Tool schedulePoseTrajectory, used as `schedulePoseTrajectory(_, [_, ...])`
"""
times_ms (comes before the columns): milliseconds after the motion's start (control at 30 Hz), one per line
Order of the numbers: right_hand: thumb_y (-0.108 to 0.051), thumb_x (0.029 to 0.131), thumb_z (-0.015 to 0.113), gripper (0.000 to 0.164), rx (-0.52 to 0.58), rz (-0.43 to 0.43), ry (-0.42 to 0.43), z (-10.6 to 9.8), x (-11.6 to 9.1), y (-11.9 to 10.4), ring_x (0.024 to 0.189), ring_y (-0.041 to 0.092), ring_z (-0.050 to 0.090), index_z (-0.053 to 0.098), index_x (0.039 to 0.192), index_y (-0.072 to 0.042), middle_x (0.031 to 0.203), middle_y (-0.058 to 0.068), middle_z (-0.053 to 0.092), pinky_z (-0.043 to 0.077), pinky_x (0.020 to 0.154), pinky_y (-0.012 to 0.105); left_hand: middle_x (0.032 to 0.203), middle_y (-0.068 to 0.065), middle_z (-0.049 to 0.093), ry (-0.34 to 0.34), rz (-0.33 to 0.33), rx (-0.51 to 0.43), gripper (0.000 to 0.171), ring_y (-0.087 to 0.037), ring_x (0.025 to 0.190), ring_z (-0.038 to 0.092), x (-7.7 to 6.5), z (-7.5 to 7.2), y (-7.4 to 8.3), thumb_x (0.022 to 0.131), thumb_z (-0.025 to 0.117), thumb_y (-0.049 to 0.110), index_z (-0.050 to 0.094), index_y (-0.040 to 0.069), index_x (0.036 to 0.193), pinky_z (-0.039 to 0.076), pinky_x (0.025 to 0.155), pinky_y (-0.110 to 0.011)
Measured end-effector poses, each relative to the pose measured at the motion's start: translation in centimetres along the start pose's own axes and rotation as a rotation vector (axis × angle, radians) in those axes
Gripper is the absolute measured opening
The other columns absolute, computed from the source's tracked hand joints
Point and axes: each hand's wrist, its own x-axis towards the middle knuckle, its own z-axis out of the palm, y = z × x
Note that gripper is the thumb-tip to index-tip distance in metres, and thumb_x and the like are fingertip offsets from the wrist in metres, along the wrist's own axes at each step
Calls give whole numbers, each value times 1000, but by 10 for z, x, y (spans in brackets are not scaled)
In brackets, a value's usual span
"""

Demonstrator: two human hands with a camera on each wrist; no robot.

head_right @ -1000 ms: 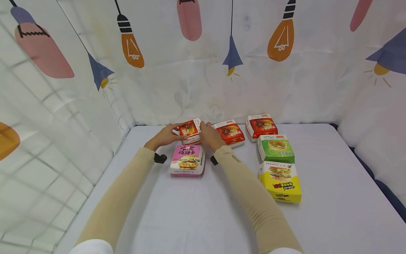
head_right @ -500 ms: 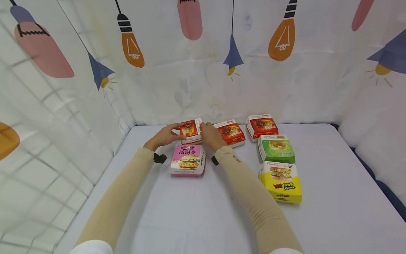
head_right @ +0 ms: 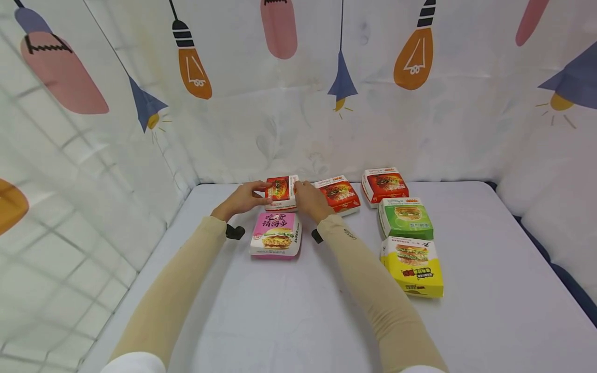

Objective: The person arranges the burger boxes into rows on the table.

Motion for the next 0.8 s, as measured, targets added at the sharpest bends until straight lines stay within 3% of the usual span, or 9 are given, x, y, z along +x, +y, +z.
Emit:
schedulePoseTrajectory(533, [-17,108,48,28,26,-38,48,1,-3,2,104,28,68,59,132,-9,123,12,68,56,86,42,149,-14,56,21,33,24,55,-37,118,65,-4,0,0,97,71,30,55,20,148,52,100,-50])
schedulePoseTrajectory(700, [-18,107,50,28,28,-30,47,0,-4,1,102,28,66,58,132,-9,126,14,61,56,86,42,149,-14,57,26,30,30,55,-36,119,64,-4,0,0,97,71,30,55,22,149,52,100,-49])
schedulePoseTrajectory(800, [-18,108,48,29,31,-33,33,0,-5,1,103,28,66,56,134,-8,136,15,54,56,87,42,149,-13,57,27,35,37,55,-36,118,64,-4,0,0,98,71,30,54,22,149,53,98,-48])
